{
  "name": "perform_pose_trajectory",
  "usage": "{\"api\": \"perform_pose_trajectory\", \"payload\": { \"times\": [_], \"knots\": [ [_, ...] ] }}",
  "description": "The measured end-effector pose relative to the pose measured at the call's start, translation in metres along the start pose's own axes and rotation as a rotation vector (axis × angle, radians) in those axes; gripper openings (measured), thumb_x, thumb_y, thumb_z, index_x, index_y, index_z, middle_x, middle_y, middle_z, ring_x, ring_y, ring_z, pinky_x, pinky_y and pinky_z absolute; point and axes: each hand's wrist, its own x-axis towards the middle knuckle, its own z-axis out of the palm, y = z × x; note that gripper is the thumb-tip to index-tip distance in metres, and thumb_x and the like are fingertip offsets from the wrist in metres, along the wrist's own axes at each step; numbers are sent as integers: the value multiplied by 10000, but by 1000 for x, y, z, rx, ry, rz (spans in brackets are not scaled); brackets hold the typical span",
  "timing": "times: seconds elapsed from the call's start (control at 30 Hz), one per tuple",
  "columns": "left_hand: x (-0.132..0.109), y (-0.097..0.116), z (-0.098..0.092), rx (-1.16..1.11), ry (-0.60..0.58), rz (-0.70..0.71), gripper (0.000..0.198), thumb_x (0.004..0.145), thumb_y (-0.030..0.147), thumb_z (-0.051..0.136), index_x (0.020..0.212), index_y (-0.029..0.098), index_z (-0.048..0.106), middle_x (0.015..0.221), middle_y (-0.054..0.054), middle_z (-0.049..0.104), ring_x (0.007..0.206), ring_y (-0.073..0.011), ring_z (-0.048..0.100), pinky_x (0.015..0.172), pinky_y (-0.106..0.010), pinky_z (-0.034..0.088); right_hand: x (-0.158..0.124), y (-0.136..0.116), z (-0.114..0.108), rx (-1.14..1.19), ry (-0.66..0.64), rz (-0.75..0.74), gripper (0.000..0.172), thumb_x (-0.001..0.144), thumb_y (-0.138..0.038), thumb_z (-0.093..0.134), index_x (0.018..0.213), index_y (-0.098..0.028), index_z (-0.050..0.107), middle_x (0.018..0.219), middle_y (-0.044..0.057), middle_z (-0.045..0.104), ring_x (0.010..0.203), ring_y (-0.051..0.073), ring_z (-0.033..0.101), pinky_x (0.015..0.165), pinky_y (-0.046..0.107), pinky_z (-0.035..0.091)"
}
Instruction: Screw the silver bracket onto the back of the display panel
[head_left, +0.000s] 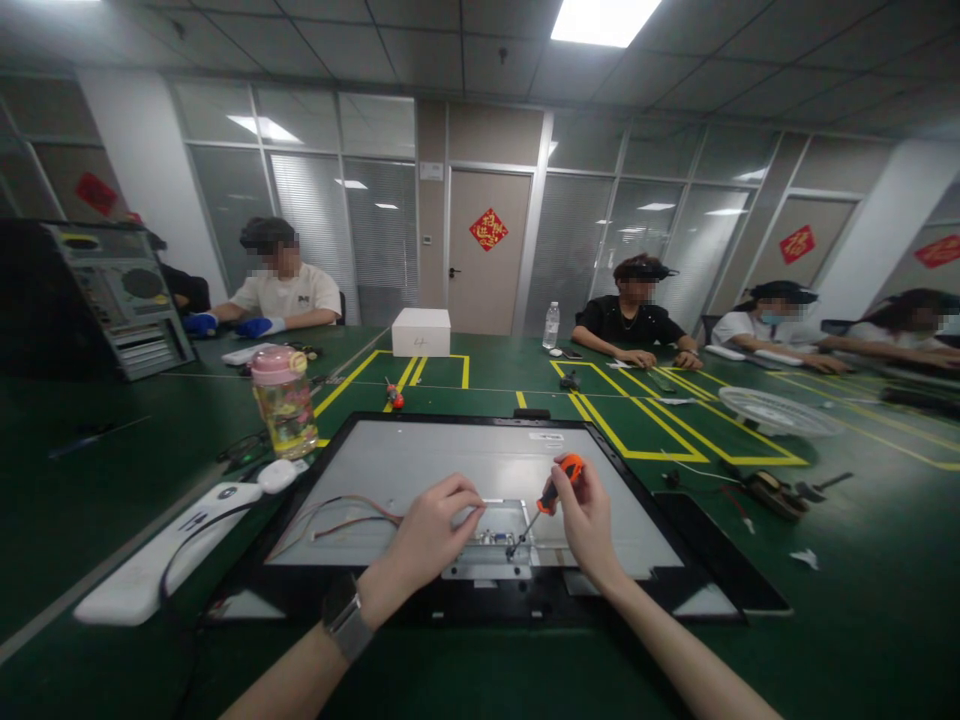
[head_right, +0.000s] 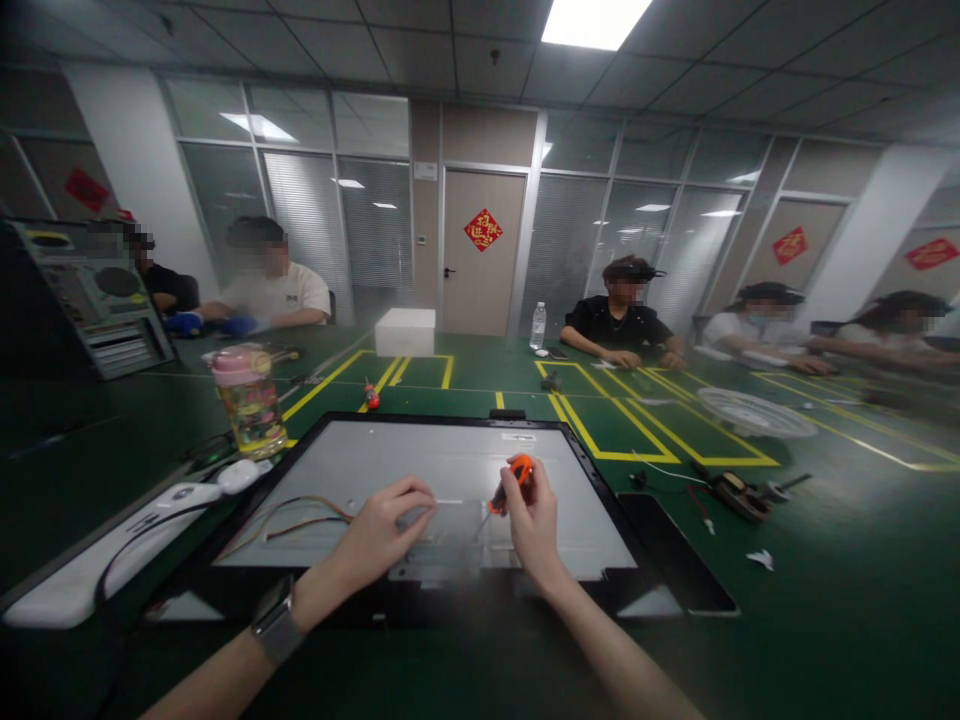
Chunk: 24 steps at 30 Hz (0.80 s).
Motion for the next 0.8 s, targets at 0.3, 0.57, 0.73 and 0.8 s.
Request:
{"api": "perform_pose_trajectory", "payload": {
  "times": [0.3, 0.57, 0.73, 0.8],
  "knots": [
    [4, -17, -8, 215, -41, -51, 235, 884, 167, 489, 1051, 197, 651, 1018, -65, 626, 950, -207, 597, 869, -322, 465, -2, -39, 3, -58, -394, -117, 307, 893, -329, 572, 1177, -212, 590, 798, 12, 650, 637, 170, 640, 695, 317, 528],
    [1, -49, -6, 285, -268, -148, 478, 835, 7, 368, 1235, 162, 579, 1272, -113, 591, 1178, -209, 543, 1038, -363, 402, 13, -47, 9, -289, -320, -335, 174, 841, -330, 647, 969, -216, 678, 699, 16, 653, 601, 177, 608, 610, 297, 507],
    [-1, -51, -2, 322, -284, -184, 463, 862, 40, 361, 1258, 147, 576, 1357, -123, 542, 1236, -216, 514, 1081, -376, 376, 30, -53, 16, -123, -440, -245, 289, 950, -361, 458, 909, -200, 695, 868, 75, 684, 841, 217, 654, 776, 355, 506],
    [-1, -49, -1, 337, -292, -189, 473, 852, 31, 363, 1260, 139, 576, 1362, -126, 539, 1241, -219, 510, 1083, -375, 376, 33, -49, 19, 35, -465, -103, 272, 932, -394, 492, 950, -204, 687, 811, 53, 693, 780, 208, 667, 729, 346, 517]
  ]
}}
